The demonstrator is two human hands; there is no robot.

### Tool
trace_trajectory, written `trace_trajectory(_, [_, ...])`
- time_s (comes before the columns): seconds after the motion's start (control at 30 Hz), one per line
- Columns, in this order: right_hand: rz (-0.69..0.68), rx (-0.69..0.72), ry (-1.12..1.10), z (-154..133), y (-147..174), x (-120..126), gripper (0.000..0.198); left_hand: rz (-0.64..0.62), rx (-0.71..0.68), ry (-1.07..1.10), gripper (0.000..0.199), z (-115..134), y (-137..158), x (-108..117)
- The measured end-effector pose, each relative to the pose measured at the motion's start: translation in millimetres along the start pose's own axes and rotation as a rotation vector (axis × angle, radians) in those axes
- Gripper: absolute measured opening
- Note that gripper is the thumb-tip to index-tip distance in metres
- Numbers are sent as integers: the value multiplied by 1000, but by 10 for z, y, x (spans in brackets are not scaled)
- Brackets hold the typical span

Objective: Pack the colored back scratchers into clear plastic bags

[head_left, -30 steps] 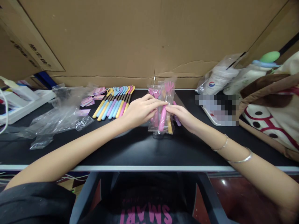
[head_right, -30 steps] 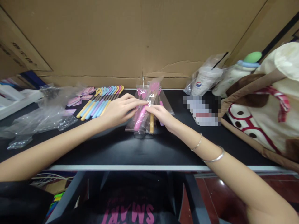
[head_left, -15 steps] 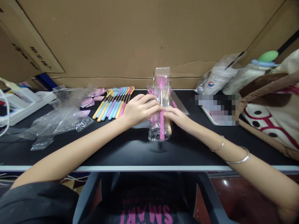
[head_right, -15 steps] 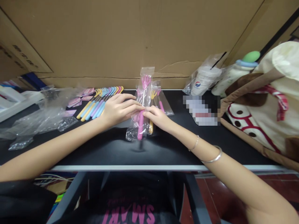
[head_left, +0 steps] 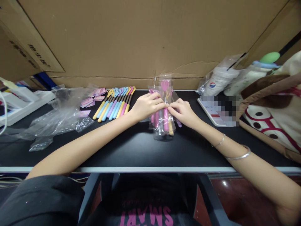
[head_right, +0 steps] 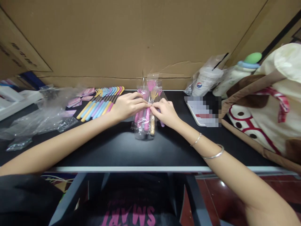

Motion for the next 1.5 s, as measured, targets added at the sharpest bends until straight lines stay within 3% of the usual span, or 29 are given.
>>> trace_trajectory(0.3, [-10,35,234,34,30,-24,32,-166,-68,85,29,66,96,-137])
trace_trajectory(0.8, [-66,93,268,-33,55,-45,32,-264,57,246,35,-12,199,-181])
trace_trajectory(1.0, [-56,99,242,-29,51,-36,29,-262,20,245,34,-19,191,-149])
trace_trajectory(1.1, [-51,77,198,3,37,1,25,-250,1,225,34,-60,170,-71])
trace_trajectory(1.23, [-15,10,179,128,14,111,21,-253,78,185,33,-143,227,7])
trace_trajectory(1.37, [67,-113,211,377,-14,227,18,-323,189,147,33,-176,418,-44])
trace_trajectory(1.5, [16,-223,235,611,-39,190,14,-347,277,175,34,-205,547,-134])
Point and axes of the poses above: each hand's wrist, its own y-axis away from the middle knuckle, its own x-axis out of the back of the hand, z = x × y, the point moved 5 cm from there along -y, towards the middle knuckle, and after that the axes turned 1 degree about -x, right-handed, at the moved point
